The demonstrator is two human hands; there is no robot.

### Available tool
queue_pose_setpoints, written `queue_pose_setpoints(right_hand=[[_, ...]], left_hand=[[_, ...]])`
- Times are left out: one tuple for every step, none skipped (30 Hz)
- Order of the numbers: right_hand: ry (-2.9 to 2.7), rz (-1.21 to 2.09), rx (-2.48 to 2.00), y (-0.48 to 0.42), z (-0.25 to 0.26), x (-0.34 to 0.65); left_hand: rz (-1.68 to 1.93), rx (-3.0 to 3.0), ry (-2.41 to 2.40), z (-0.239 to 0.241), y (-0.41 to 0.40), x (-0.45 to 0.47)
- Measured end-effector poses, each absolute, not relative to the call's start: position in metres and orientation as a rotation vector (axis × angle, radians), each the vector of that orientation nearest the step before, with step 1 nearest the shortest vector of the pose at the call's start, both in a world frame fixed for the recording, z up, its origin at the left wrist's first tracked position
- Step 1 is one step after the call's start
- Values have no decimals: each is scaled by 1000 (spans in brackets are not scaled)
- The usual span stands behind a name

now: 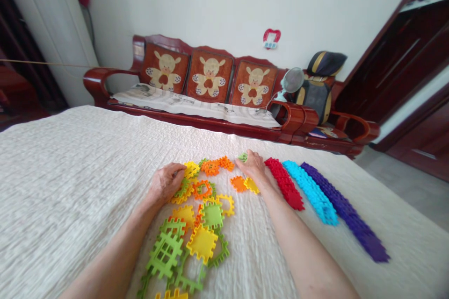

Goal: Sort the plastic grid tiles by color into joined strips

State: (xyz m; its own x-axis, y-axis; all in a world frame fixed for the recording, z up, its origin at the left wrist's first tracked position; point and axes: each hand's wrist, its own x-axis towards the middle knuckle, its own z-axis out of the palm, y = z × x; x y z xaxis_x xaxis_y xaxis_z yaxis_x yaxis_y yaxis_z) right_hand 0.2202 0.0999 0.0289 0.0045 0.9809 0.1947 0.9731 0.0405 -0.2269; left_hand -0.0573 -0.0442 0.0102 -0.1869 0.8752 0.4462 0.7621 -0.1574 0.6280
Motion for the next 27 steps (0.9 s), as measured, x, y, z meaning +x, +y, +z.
queue_pose_setpoints(right_hand=[[-2028, 42, -1995, 101, 30, 219], [-2030, 49, -1991, 103, 32, 219], [-2027, 62, -1980, 104, 32, 220], [-2020, 81, -1966, 106, 33, 221], [-2012, 107, -1954, 108, 33, 222], [-2001, 137, -1948, 109, 33, 223], [-1989, 164, -1945, 110, 34, 224], [-1983, 185, -1942, 111, 34, 224], [-1983, 199, -1940, 111, 34, 224], [-1988, 205, -1941, 110, 34, 222], [-1997, 201, -1945, 110, 34, 220], [-2011, 187, -1951, 110, 34, 217], [-2027, 167, -1957, 110, 34, 215], [-2042, 146, -1963, 111, 35, 212], [-2049, 131, -1967, 114, 35, 209], [-2045, 142, -1965, 117, 37, 208], [-2033, 179, -1960, 121, 39, 207], [-2019, 234, -1949, 125, 42, 207], [-2003, 295, -1930, 129, 45, 208], [-1988, 345, -1906, 133, 49, 210], [-1975, 374, -1879, 135, 54, 214], [-1961, 383, -1852, 135, 57, 218], [-1945, 379, -1829, 133, 60, 222], [-1931, 377, -1808, 129, 61, 227], [-1924, 371, -1794, 122, 61, 231], [-1929, 355, -1787, 115, 59, 235], [-1949, 331, -1787, 106, 56, 238]], left_hand=[[1271, 1911, 1943, 10, -44, -57], [1272, 1912, 1940, 9, -44, -57], [1269, 1914, 1938, 8, -43, -58], [1264, 1917, 1936, 8, -43, -58], [1260, 1921, 1934, 7, -43, -58], [1259, 1922, 1934, 7, -42, -58], [1260, 1924, 1933, 7, -42, -59], [1262, 1925, 1932, 6, -42, -59], [1266, 1925, 1932, 6, -42, -59], [1269, 1926, 1932, 5, -42, -59], [1270, 1931, 1932, 5, -42, -60], [1269, 1936, 1931, 5, -42, -60], [1266, 1940, 1931, 5, -42, -60], [1263, 1940, 1934, 5, -42, -60], [1258, 1936, 1937, 5, -42, -60], [1253, 1927, 1942, 5, -43, -59], [1250, 1916, 1948, 6, -43, -59], [1248, 1904, 1953, 6, -43, -59], [1247, 1896, 1956, 7, -43, -58], [1247, 1893, 1954, 8, -43, -58], [1248, 1893, 1952, 9, -44, -58], [1250, 1896, 1949, 9, -44, -58], [1253, 1898, 1947, 10, -44, -58], [1257, 1898, 1947, 10, -44, -58], [1259, 1897, 1948, 10, -44, -58], [1259, 1894, 1951, 11, -44, -58], [1257, 1892, 1952, 11, -44, -58]])
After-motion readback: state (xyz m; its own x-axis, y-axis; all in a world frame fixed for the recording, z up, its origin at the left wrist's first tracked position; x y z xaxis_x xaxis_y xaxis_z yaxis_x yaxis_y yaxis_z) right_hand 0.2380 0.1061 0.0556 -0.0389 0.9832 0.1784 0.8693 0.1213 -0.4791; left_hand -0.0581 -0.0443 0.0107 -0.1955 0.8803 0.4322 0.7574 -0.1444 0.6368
